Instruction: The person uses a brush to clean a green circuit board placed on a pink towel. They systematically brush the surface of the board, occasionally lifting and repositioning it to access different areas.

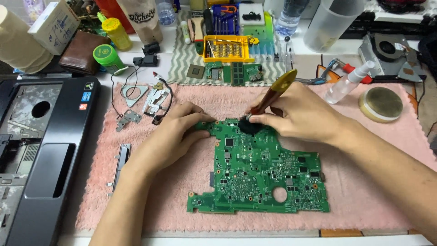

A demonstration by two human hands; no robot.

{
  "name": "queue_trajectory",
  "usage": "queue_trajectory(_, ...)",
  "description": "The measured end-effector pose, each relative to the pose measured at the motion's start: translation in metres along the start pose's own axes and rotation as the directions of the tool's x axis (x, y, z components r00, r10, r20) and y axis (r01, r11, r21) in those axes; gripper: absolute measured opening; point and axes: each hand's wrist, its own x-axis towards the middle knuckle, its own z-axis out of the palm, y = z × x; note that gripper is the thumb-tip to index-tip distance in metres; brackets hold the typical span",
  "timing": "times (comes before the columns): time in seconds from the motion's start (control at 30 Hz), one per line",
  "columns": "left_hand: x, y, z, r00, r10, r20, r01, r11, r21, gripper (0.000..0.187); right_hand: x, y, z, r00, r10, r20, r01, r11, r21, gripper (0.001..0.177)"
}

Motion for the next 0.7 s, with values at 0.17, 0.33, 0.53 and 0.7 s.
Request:
queue_trajectory(0.17, 0.0, 0.0, -0.001, 0.998, -0.053, 0.031, 0.053, 0.999, 0.0, 0.036, -0.018, -0.013, -0.006, 0.954, -0.235, 0.184, 0.215, 0.969, 0.12, 0.04)
queue_trajectory(0.33, 0.0, -0.001, 0.0, 1.0, 0.018, -0.011, -0.018, 1.0, 0.002, 0.034, -0.018, 0.0, -0.009, 0.995, -0.084, -0.056, 0.085, 0.996, 0.003, 0.032)
queue_trajectory(0.53, 0.0, -0.004, 0.002, 1.0, -0.026, -0.005, 0.025, 0.999, -0.034, 0.035, -0.022, 0.021, -0.004, 0.943, -0.19, -0.274, 0.173, 0.981, -0.085, 0.03)
queue_trajectory(0.7, -0.001, 0.0, 0.0, 0.998, -0.059, 0.007, 0.059, 0.998, -0.009, 0.036, -0.044, -0.005, -0.009, 0.975, 0.131, 0.179, -0.15, 0.984, 0.093, 0.041)
